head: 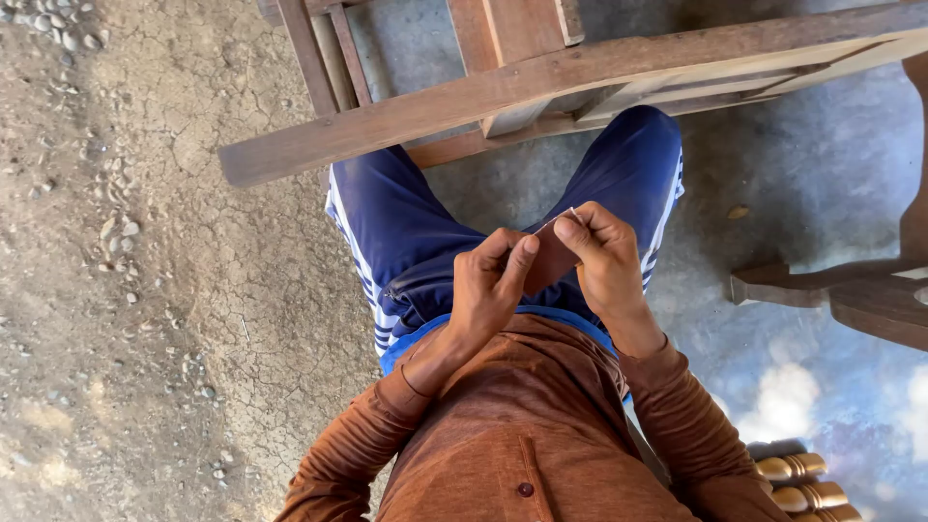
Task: Sanding a wooden chair frame using sandpaper
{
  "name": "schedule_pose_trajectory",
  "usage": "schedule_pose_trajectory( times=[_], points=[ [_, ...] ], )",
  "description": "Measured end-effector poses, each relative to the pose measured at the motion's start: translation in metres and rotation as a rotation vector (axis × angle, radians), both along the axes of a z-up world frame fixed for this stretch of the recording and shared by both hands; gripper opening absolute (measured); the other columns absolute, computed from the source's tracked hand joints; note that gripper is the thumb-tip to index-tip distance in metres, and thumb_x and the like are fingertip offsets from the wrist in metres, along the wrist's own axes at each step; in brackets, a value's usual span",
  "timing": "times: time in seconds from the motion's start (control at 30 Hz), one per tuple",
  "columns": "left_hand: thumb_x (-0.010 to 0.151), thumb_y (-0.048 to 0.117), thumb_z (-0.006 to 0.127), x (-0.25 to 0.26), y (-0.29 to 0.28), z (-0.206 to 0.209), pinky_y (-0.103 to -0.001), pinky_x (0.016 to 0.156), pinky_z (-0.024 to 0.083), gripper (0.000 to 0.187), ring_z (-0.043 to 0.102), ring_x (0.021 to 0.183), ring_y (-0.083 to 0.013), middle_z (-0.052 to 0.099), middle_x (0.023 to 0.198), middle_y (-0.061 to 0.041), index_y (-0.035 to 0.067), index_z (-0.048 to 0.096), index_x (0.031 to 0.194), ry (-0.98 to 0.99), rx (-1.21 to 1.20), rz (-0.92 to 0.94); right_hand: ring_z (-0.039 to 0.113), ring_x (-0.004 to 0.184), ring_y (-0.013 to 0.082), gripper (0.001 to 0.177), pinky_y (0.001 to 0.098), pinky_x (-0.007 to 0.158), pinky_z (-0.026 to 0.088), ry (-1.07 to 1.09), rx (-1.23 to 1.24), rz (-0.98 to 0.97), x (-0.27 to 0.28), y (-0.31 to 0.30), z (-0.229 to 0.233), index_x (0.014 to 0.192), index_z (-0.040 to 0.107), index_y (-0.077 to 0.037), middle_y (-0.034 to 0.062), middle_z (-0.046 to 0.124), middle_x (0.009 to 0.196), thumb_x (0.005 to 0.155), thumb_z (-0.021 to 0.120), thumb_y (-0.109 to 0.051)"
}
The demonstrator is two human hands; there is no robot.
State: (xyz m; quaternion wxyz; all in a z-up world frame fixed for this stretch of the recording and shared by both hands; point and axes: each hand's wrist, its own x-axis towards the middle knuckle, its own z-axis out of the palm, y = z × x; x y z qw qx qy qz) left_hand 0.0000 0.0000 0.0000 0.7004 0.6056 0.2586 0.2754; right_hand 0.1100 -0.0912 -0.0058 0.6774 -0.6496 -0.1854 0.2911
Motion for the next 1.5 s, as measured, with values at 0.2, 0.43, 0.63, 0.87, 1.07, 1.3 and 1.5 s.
schedule_pose_trajectory(
  times=[0.2, 0.43, 0.63, 0.87, 1.07, 1.3, 1.5],
  points=[
    [0.097, 0.020, 0.056, 0.006, 0.003, -0.005, -0.025, 0.046, 0.041, 0.026, 0.047, 0.051, -0.0056, 0.053, 0.047, -0.006, 0.011, 0.065, 0.074, -0.082, -0.151, 0.002, 0.041, 0.054, 0.0042, 0.009, 0.0192, 0.050, 0.030, 0.027, 0.129, -0.135, -0.004, 0.013, 0.000, 0.082, 0.061, 0.002, 0.0016, 0.046, 0.057, 0.085, 0.064, -0.006],
    [0.096, 0.019, 0.056, 0.014, 0.020, -0.008, -0.029, 0.060, 0.047, 0.016, 0.052, 0.068, -0.0124, 0.057, 0.067, -0.006, 0.009, 0.064, 0.086, -0.131, -0.216, 0.168, 0.059, 0.112, 0.0312, 0.036, 0.0425, 0.102, 0.045, -0.224, 0.100, -0.008, -0.018, 0.043, 0.032, 0.127, 0.048, 0.011, 0.0262, 0.060, 0.118, 0.096, 0.051, -0.008],
    [0.094, 0.015, 0.054, -0.037, 0.129, -0.036, -0.026, 0.070, 0.044, 0.013, 0.052, 0.080, -0.0142, 0.055, 0.099, -0.004, 0.009, 0.058, 0.105, 0.173, 0.195, 0.495, 0.067, 0.092, 0.0363, 0.043, 0.0412, 0.075, 0.051, -1.248, -0.337, 0.251, 0.067, 0.094, 0.009, 0.135, 0.041, 0.000, 0.0206, 0.065, 0.117, 0.094, 0.050, 0.009],
    [0.096, 0.035, 0.048, -0.071, 0.231, -0.126, -0.036, 0.076, 0.054, 0.035, 0.061, 0.090, -0.0227, 0.061, 0.101, -0.013, 0.004, 0.054, 0.109, 0.294, 0.275, 0.758, 0.041, 0.133, 0.0351, 0.051, 0.0430, 0.102, 0.031, -1.569, -0.405, 0.801, 0.094, 0.131, -0.009, 0.134, 0.049, 0.009, 0.0243, 0.045, 0.142, 0.087, 0.062, -0.008],
    [0.101, 0.031, 0.034, -0.073, 0.224, -0.118, -0.036, 0.085, 0.053, 0.036, 0.064, 0.100, -0.0243, 0.064, 0.109, -0.015, 0.005, 0.052, 0.119, 0.140, 0.201, 0.657, 0.041, 0.128, 0.0448, 0.074, 0.0539, 0.107, 0.033, -1.604, -0.433, 0.868, 0.073, 0.154, -0.027, 0.134, 0.039, 0.010, 0.0311, 0.037, 0.141, 0.098, 0.030, -0.054],
    [0.103, 0.042, 0.022, -0.090, 0.224, -0.124, -0.042, 0.084, 0.051, 0.054, 0.062, 0.103, -0.0312, 0.063, 0.110, -0.022, 0.001, 0.047, 0.126, 0.131, 0.267, 0.511, 0.012, 0.144, 0.0294, 0.047, 0.0401, 0.121, 0.016, -1.876, -0.500, 1.178, 0.007, 0.208, -0.075, 0.149, 0.016, 0.000, 0.0166, 0.009, 0.152, 0.110, 0.042, -0.005],
    [0.104, 0.029, 0.030, -0.080, 0.222, -0.124, -0.038, 0.080, 0.049, 0.037, 0.063, 0.096, -0.0258, 0.064, 0.101, -0.017, 0.003, 0.054, 0.115, 0.115, 0.334, 0.602, 0.047, 0.131, 0.0380, 0.057, 0.0424, 0.109, 0.039, -1.798, -0.488, 0.988, 0.116, 0.105, -0.010, 0.128, 0.055, 0.014, 0.0286, 0.049, 0.139, 0.076, 0.073, -0.002]
  ],
)
